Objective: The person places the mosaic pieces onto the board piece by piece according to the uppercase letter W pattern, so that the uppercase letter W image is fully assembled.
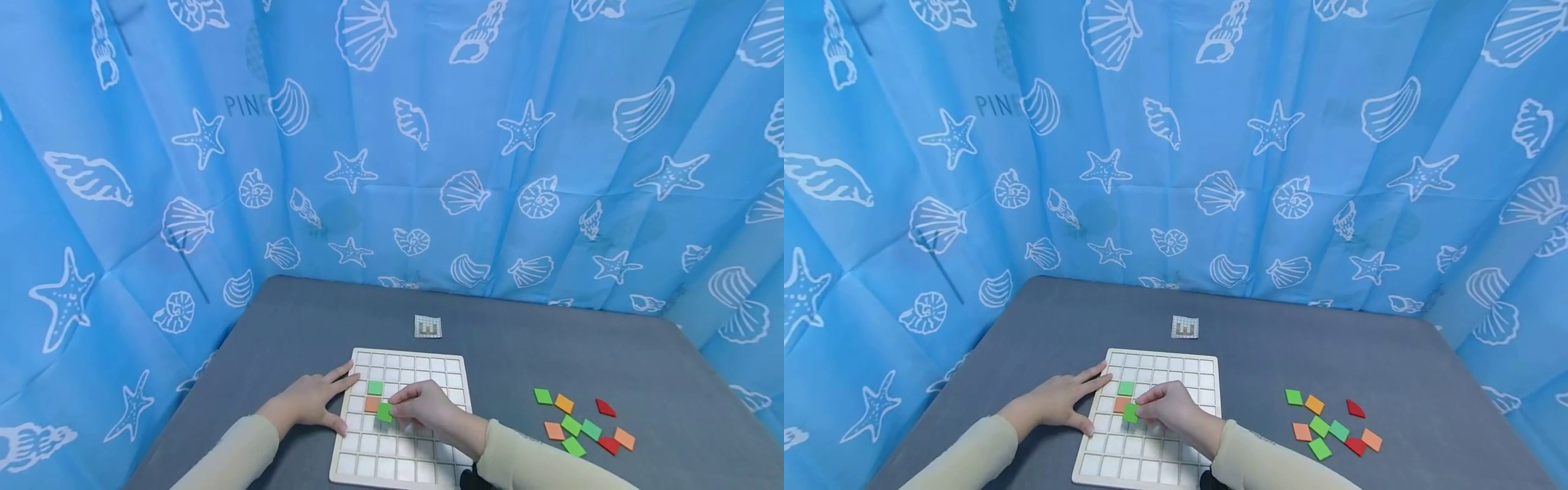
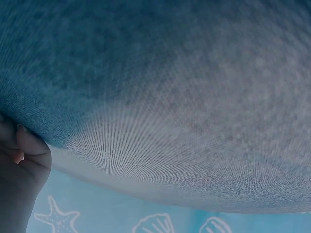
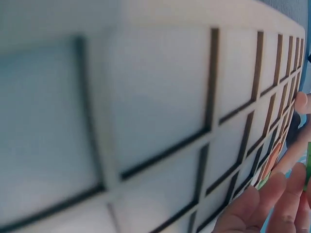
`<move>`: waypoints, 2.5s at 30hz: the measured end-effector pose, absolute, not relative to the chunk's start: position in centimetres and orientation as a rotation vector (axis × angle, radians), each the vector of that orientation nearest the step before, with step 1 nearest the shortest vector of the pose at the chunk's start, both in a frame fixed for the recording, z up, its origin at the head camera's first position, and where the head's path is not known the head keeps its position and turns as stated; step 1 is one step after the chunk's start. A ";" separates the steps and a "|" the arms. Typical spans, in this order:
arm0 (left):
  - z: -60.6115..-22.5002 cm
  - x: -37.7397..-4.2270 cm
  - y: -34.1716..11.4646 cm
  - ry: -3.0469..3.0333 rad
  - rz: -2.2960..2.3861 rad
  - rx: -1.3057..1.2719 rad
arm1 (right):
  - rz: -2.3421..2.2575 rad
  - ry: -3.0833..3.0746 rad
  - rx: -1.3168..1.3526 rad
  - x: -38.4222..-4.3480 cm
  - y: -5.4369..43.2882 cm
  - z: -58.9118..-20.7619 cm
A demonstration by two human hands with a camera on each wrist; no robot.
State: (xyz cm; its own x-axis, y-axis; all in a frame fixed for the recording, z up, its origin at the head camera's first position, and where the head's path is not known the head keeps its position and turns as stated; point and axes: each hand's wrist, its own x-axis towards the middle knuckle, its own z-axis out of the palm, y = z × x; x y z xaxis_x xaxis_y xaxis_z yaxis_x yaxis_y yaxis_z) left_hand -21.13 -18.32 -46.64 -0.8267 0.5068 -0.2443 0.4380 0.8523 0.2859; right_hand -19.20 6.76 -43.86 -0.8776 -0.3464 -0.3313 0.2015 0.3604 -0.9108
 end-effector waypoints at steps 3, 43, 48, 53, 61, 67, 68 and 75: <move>-46.7 -21.2 -18.4 2.717 0.307 0.711 | -1.540 2.155 -0.159 -19.5 6.2 -43.9; -46.5 -21.2 -18.4 2.704 0.324 0.693 | -1.359 2.256 -0.207 -20.3 4.3 -44.8; -46.6 -21.2 -18.3 2.701 0.313 0.689 | -1.399 2.201 -0.200 -20.3 4.8 -44.5; -46.8 -21.4 -18.3 2.696 0.312 0.682 | -1.412 2.177 -0.173 -20.5 5.8 -44.0; -47.2 -21.5 -18.4 2.700 0.320 0.704 | -1.433 2.174 -0.156 -20.4 8.0 -42.7; -47.4 -21.7 -18.4 2.702 0.316 0.729 | -1.444 2.178 -0.149 -20.4 10.1 -41.4; -47.3 -21.7 -18.4 2.702 0.318 0.735 | -1.444 2.183 -0.139 -20.4 10.4 -41.2; -47.0 -21.5 -18.5 2.684 0.343 0.729 | -1.443 2.249 -0.041 -20.6 12.0 -40.6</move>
State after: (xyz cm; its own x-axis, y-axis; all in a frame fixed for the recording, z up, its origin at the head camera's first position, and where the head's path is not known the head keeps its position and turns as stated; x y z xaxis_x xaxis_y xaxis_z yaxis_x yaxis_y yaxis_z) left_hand -21.51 -18.47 -46.96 -0.8114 0.5249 -0.2570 0.4434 0.8394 0.3145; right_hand -20.59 11.99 -40.56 -0.8914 -0.2688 -0.3650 0.2197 0.4482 -0.8665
